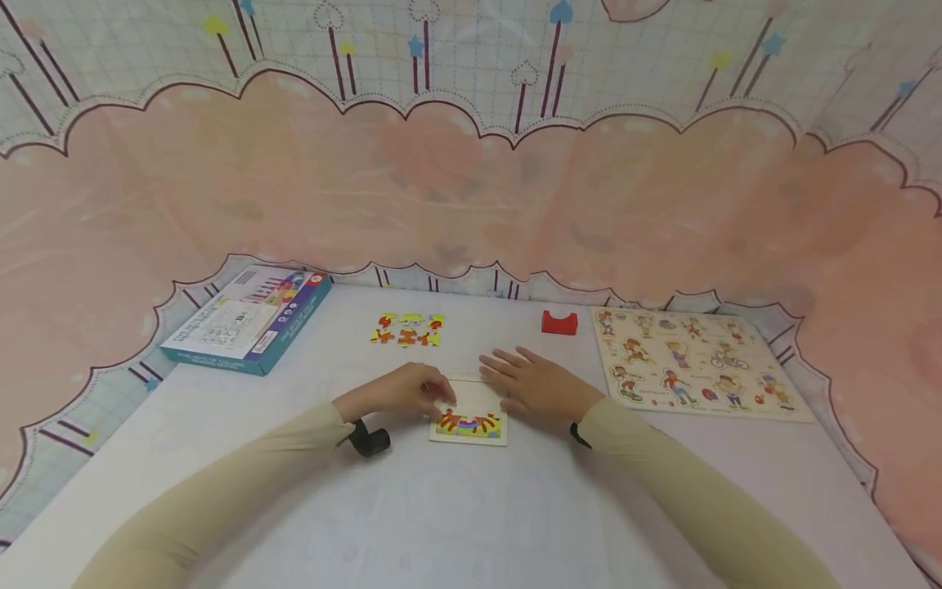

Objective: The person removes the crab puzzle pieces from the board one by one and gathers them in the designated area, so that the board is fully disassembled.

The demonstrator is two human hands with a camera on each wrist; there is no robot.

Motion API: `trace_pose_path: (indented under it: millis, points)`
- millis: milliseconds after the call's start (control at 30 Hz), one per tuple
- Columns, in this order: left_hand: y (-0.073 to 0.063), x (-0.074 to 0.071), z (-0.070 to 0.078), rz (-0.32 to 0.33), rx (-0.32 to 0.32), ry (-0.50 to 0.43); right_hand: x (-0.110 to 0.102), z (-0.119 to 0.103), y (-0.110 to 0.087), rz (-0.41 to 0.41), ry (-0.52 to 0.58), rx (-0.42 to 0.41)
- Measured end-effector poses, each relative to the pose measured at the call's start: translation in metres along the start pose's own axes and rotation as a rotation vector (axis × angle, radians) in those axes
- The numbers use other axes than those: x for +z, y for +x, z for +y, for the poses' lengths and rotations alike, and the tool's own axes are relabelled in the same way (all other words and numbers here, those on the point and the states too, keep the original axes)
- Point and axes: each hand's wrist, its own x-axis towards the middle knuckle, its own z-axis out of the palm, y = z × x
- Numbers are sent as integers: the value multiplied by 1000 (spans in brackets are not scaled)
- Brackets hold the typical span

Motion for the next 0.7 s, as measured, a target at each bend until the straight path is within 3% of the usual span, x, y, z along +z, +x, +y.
trace_pose_path:
  millis: [300,700]
  points:
    - [-5,6,6,-1,-10,68,0,0,8,-88,58,-4]
    - [-6,11,8,0,-11,123,2,-5,7,-117,98,33]
